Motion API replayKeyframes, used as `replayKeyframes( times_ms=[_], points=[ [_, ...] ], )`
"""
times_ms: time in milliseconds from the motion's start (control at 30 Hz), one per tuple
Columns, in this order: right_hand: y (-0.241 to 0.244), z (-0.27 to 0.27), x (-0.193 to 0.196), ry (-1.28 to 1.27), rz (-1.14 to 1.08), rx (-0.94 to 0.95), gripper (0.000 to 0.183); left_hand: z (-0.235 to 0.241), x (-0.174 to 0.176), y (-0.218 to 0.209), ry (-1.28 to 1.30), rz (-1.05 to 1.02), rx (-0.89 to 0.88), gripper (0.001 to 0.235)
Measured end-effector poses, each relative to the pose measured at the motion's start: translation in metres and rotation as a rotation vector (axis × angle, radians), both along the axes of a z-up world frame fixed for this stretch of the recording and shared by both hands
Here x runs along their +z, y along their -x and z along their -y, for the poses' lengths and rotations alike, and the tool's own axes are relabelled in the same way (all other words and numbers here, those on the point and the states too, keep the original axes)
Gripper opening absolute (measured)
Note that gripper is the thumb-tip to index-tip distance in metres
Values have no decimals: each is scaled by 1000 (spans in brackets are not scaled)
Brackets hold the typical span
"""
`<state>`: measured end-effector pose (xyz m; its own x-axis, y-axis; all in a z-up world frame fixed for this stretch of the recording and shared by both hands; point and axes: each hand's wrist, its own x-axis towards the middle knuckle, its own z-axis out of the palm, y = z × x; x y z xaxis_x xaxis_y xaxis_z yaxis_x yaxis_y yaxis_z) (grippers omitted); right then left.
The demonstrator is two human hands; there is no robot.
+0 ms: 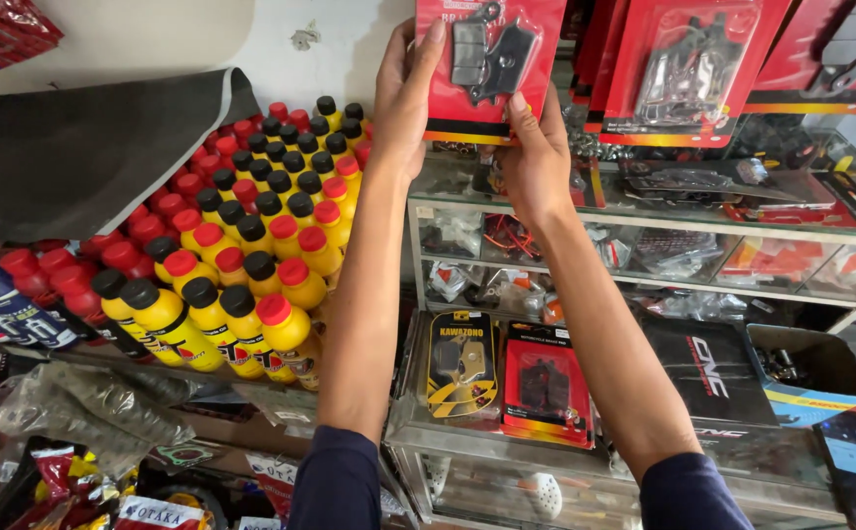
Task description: The person organizes small packaged items on a glass display counter, using a cloth to wipe the surface. They then pick up and arrange several packages of motorcycle brake pads on the counter and a shelf above.
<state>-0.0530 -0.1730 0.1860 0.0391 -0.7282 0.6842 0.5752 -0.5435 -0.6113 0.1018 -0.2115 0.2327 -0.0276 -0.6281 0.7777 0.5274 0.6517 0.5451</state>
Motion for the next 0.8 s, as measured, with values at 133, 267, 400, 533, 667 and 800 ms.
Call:
replayKeyframes(
  times_ms=[133, 267, 400, 533, 667, 800],
  points=[
    [2, 5, -3, -20, 33, 0, 36, 0, 1, 3, -6, -21, -41, 41],
    [3, 5, -1, -12, 34, -13, 36, 1, 1, 2, -28, -14, -45, 43],
    [0, 1, -1, 14, 41, -1, 32, -1, 0, 2, -11, -9, -37, 42],
    [-3, -1, -4, 113, -58, -188, 49, -2, -6, 6, 132, 47, 172, 47],
    [-3, -3, -5, 210, -200, -380, 54, -15, -2, 8, 246, 115, 272, 27],
    [-4, -5, -3, 237, -214, -427, 54, -21, 3, 8, 282, 131, 310, 28]
  ],
)
